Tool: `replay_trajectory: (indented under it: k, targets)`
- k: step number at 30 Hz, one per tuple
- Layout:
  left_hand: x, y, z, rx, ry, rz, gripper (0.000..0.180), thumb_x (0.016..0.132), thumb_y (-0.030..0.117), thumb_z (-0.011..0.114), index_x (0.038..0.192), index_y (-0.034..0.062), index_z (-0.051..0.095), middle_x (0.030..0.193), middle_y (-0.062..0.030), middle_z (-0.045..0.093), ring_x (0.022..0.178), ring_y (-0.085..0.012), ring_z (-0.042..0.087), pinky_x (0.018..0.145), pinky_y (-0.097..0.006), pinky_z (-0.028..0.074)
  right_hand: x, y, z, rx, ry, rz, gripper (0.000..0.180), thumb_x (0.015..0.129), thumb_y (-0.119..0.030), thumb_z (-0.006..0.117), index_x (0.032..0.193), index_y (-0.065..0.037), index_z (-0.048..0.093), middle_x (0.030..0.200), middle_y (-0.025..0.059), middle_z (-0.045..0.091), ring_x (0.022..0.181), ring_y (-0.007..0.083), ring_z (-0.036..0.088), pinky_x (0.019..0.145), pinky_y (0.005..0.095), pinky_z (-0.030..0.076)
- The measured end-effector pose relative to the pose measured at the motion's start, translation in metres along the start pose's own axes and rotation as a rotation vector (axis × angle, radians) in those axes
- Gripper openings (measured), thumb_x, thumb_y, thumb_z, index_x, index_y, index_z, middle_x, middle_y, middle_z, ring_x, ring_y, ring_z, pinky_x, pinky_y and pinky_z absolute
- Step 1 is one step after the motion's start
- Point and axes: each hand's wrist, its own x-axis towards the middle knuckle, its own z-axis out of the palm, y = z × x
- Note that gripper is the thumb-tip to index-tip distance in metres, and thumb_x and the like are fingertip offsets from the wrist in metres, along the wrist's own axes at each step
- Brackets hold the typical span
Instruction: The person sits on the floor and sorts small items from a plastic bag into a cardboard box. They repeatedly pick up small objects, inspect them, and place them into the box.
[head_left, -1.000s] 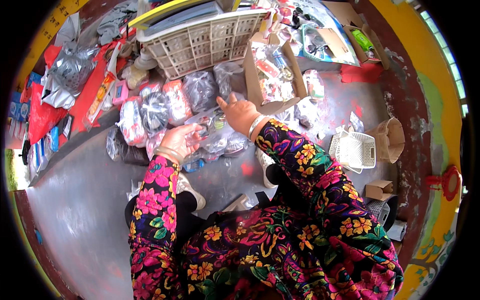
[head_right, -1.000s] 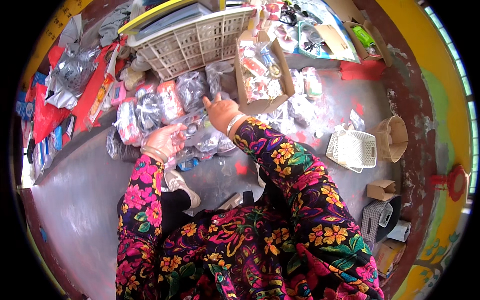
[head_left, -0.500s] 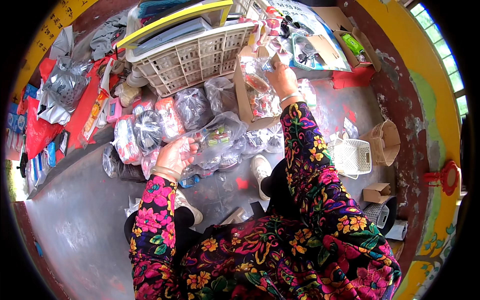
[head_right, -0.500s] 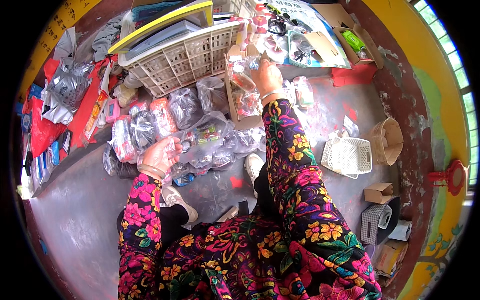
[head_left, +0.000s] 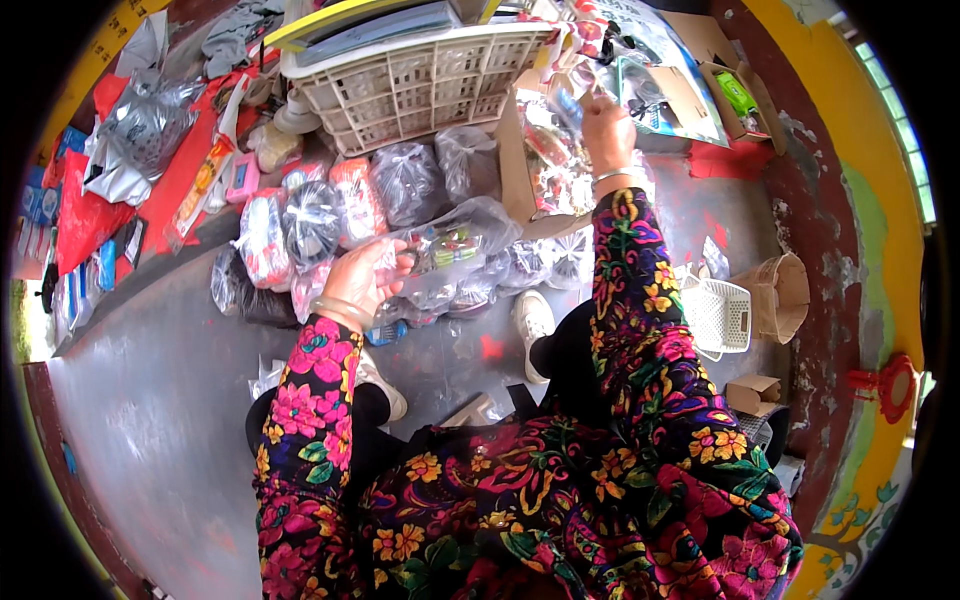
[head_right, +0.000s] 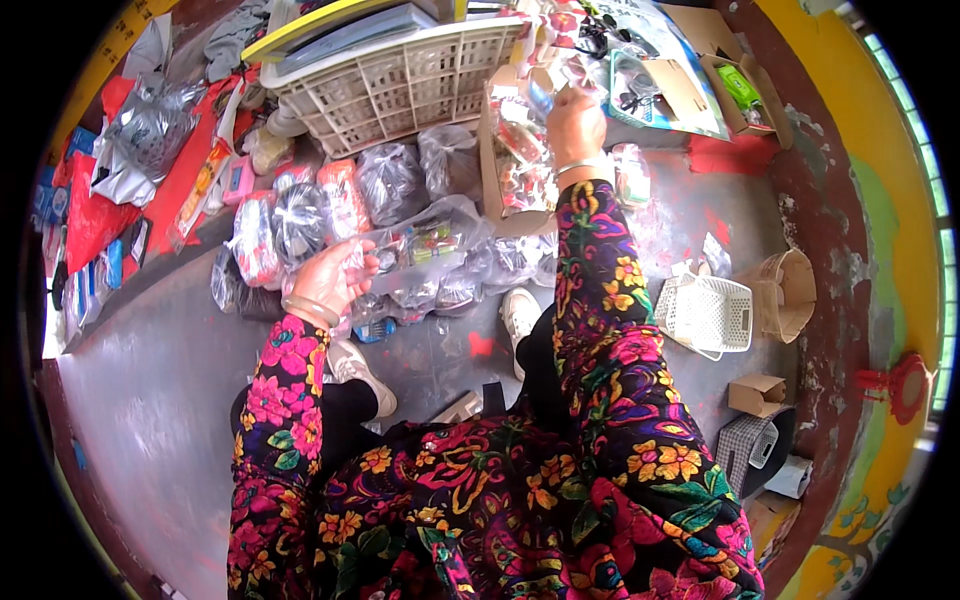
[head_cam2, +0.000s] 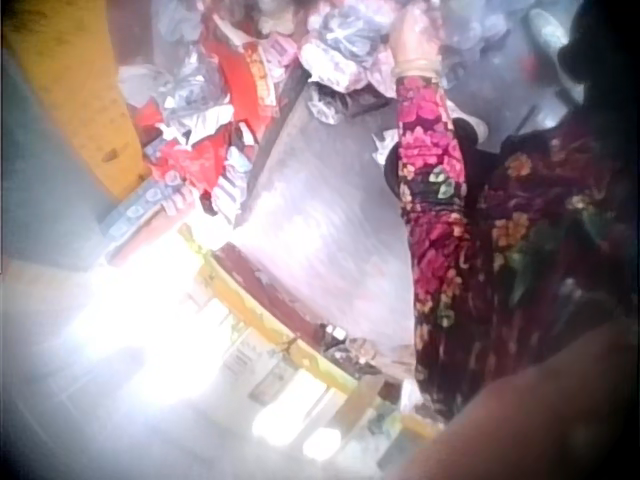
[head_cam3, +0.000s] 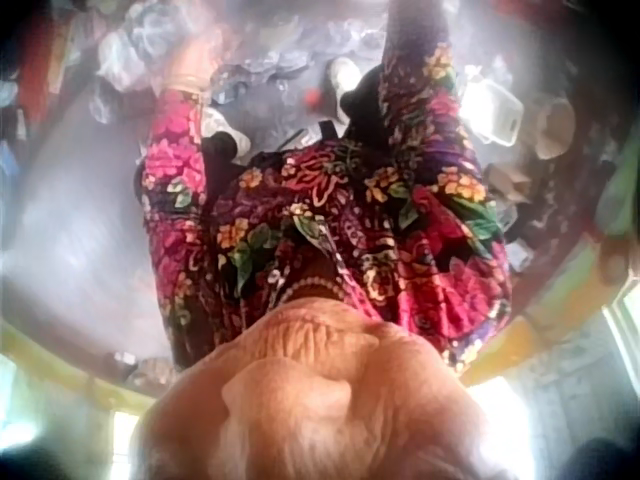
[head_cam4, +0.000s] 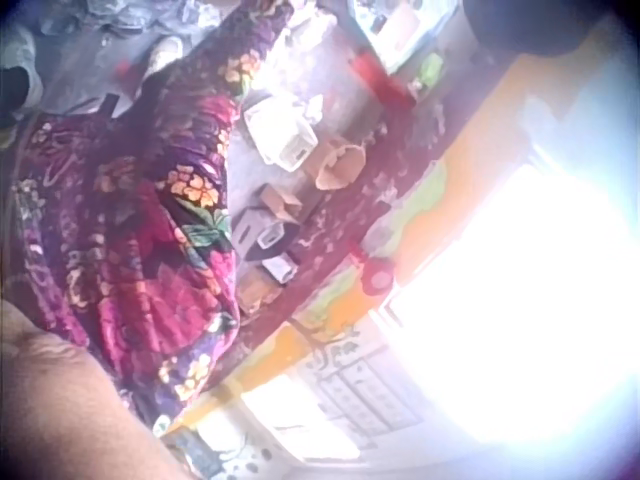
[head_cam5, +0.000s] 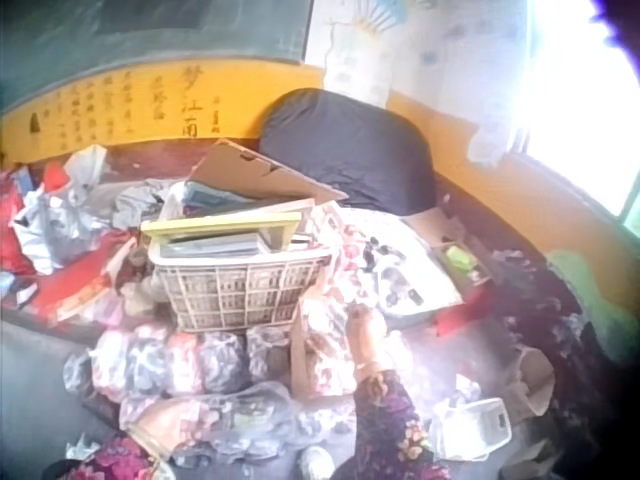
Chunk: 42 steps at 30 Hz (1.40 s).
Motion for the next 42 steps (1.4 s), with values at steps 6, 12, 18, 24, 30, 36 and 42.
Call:
replay_trajectory:
  k: [6,12,18,24,30,36,42]
  targets:
    - [-0.003,0.000,0.002,0.029,0.037,-0.012,0.031,0.084,0.026,0.051,0.103,0.0026,0.054,0.084,-0.0081,0.059,0.076,-0.0154,0.056,0.063,-0.026,0.044,-0.003,-0.024,-0.024,-0.001,0.029,-0.079,0.014,0.075,-0.016,0.048,0.074,-0.007,0.058,0.073,0.0199,0.059,0.067,0.0378,0.058,0.062,0.0417,0.047]
    - [-0.003,0.000,-0.002,0.038,0.040,-0.005,0.032,0.084,0.027,0.049,0.106,0.0054,0.053,0.085,-0.0087,0.059,0.075,-0.0151,0.055,0.064,-0.026,0.043,-0.001,-0.038,-0.053,0.468,-0.490,-0.042,0.011,0.071,-0.010,0.052,0.073,-0.003,0.061,0.064,0.0154,0.059,0.052,0.0207,0.061,0.054,0.0300,0.048]
    - [-0.003,-0.003,0.000,0.050,0.123,0.011,0.032,0.085,0.028,0.046,0.112,0.0111,0.052,0.085,-0.0087,0.060,0.074,-0.0152,0.055,0.063,-0.026,0.041,-0.067,-0.111,-0.045,0.133,-0.826,-0.692,0.013,0.070,-0.010,0.052,0.076,-0.002,0.060,0.072,0.0125,0.061,0.063,0.0270,0.059,0.059,0.0334,0.048]
    - [-0.008,0.000,0.005,0.078,0.171,-0.008,0.032,0.086,0.028,0.045,0.114,0.0118,0.051,0.084,-0.0081,0.061,0.074,-0.0151,0.056,0.063,-0.026,0.041,-0.156,-0.151,0.007,-0.074,-0.883,-0.823,0.014,0.072,-0.008,0.050,0.077,-0.003,0.062,0.081,0.0155,0.062,0.077,0.0287,0.061,0.068,0.0354,0.049]
    - [-0.006,-0.001,0.003,0.081,0.140,0.005,0.035,0.085,0.030,0.048,0.113,0.0108,0.050,0.085,-0.0088,0.060,0.074,-0.0154,0.056,0.062,-0.026,0.042,-0.183,-0.144,0.055,0.108,-0.897,-0.670,0.015,0.071,-0.009,0.051,0.079,-0.002,0.062,0.082,0.0173,0.062,0.078,0.0308,0.060,0.068,0.0364,0.048]
    - [-0.004,-0.003,-0.003,0.038,0.181,-0.005,0.034,0.085,0.028,0.044,0.113,0.0092,0.051,0.086,-0.0111,0.060,0.074,-0.0166,0.056,0.062,-0.027,0.042,-0.134,-0.148,0.029,0.277,-1.008,-0.680,0.022,0.066,-0.010,0.051,0.084,-0.009,0.065,0.082,0.0148,0.062,0.079,0.0305,0.059,0.071,0.0359,0.047]
    - [-0.007,0.000,0.002,0.059,0.141,0.010,0.035,0.087,0.028,0.042,0.115,0.0087,0.048,0.087,-0.0104,0.060,0.075,-0.0155,0.056,0.062,-0.026,0.042,-0.024,-0.078,-0.018,0.059,-0.513,-0.206,0.019,0.069,-0.019,0.052,0.082,-0.012,0.065,0.080,0.0132,0.062,0.075,0.0307,0.059,0.068,0.0370,0.047]
